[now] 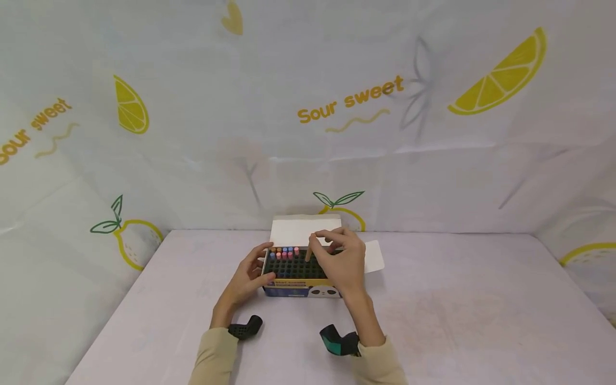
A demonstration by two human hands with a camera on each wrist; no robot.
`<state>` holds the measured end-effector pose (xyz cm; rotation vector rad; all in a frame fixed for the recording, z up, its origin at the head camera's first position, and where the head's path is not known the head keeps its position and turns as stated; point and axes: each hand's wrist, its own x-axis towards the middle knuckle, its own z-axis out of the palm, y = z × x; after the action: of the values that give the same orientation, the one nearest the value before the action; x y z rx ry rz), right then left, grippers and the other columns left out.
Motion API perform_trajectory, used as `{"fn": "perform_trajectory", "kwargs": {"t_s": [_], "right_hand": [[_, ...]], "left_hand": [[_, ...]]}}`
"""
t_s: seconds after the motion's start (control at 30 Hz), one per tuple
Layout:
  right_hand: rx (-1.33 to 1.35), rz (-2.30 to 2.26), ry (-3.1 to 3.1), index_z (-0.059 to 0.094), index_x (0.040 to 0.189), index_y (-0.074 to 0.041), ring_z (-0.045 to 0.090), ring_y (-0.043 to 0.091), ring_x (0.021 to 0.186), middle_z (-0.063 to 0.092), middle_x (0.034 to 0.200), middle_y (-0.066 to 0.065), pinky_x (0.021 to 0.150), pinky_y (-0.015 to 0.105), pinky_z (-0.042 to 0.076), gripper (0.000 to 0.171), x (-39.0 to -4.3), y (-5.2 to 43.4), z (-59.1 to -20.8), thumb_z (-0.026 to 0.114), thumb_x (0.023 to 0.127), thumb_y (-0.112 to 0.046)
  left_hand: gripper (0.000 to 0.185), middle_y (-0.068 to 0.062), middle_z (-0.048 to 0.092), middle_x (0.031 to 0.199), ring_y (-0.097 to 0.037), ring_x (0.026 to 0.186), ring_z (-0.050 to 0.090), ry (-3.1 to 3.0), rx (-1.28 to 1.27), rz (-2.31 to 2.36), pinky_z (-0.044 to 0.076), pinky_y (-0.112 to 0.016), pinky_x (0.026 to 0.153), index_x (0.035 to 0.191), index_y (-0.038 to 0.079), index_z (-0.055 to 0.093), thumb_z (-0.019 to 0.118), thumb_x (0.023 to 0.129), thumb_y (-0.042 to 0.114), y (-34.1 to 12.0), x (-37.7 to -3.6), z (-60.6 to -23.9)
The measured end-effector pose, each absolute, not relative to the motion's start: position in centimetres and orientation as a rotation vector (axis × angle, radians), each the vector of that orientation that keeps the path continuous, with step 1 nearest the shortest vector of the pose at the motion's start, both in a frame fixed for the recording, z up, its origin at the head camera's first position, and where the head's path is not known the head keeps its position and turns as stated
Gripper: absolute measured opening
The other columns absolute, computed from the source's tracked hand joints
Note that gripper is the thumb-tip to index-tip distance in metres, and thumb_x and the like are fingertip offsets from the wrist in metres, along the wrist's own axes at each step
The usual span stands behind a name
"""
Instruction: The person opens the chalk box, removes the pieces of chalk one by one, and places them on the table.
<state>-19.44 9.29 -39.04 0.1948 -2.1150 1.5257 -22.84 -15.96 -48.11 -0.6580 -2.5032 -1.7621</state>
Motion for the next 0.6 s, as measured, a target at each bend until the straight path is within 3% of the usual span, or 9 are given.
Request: {"fn": "perform_trajectory", "kwargs": {"t_s": [0.17,0.33,0.6], "right_hand": [[0.129,1.507,-2.253,0.083,0.092,-0.01,0.056,0.006,0.075,0.066,0.085,0.006,0.061,0.025,0.045,0.007,-18.2,10.9,-38.2,0.079,0.088,-0.014],[0.172,1.455,-2.39,0.083,0.095,-0.009,0.058,0.006,0.073,0.068,0.085,0.005,0.057,0.027,0.046,0.011,-16.8,12.9,-37.9,0.08,0.088,-0.016],[0.265,1.469,-2.667,0.082,0.101,-0.012,0.058,0.006,0.075,0.073,0.089,0.0,0.067,0.026,0.047,0.016,-15.4,17.1,-38.6,0.076,0.092,-0.023]], "left_hand": [[0.072,-0.022,0.055,0.131,-0.019,0.094,0.054,-2.505,-0.663,-1.768,0.051,-0.027,0.08,0.154,0.019,0.044,0.077,0.089,0.021,-16.0,-22.9,-48.4],[0.072,-0.022,0.055,0.129,-0.02,0.094,0.054,-2.495,-0.675,-1.762,0.052,-0.027,0.079,0.153,0.019,0.045,0.077,0.088,0.022,-15.9,-22.9,-48.4],[0.072,-0.022,0.055,0.13,-0.02,0.093,0.054,-2.499,-0.685,-1.748,0.052,-0.027,0.079,0.153,0.02,0.045,0.076,0.089,0.023,-16.0,-23.0,-48.3]]}}
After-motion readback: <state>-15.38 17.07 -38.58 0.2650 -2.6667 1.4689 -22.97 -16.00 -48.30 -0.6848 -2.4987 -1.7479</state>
